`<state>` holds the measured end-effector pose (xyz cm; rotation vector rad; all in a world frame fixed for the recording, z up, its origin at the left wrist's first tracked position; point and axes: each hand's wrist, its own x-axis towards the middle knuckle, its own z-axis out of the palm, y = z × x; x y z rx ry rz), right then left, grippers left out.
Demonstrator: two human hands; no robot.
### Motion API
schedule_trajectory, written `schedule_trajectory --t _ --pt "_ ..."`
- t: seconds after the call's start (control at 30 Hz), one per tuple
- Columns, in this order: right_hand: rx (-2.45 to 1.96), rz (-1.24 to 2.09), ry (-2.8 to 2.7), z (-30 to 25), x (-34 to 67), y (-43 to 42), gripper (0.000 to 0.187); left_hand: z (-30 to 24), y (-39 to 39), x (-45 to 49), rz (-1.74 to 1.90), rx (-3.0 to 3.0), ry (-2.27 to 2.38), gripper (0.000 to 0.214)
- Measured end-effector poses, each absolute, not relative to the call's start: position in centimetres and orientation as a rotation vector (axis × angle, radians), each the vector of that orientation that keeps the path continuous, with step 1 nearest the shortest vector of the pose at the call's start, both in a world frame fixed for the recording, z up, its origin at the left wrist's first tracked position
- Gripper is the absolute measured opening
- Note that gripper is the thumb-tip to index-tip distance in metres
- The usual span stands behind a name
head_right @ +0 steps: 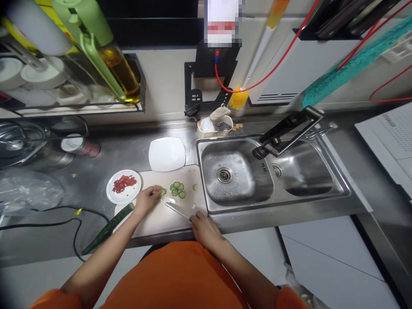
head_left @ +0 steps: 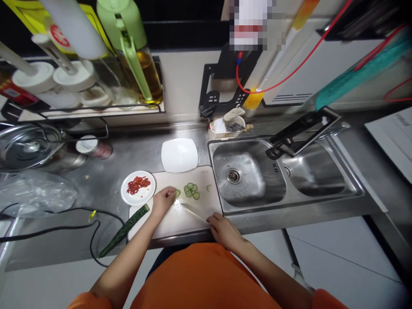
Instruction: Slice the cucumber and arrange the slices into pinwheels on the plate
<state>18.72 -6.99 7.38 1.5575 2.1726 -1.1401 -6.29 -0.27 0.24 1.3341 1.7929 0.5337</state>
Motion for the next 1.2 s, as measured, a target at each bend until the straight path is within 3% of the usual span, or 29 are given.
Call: schedule_trajectory --t 0.17,0.33,0.47,1.2 --pt "1.605 -1.101 2.08 6.6 16.8 -6.7 0.022 -0.8 -1.8 -7.0 0.571 1.256 1.843 0.025" --pt "1.607 -1.04 2.015 6.9 15.5 -6.6 0.024 -1.1 -2.2 -7.0 0.641 1.568 1.873 0.024" --pt "1.554 -1.03 1.967 7.3 14.7 -6.5 0.035 -1.7 -2.8 -7.5 0.653 1.709 1.836 0.024" --pt "1.566 -0.914 2.026 7.5 10.5 -6.9 0.046 -2.3 -3.2 -7.3 0.698 1.701 1.861 0.018"
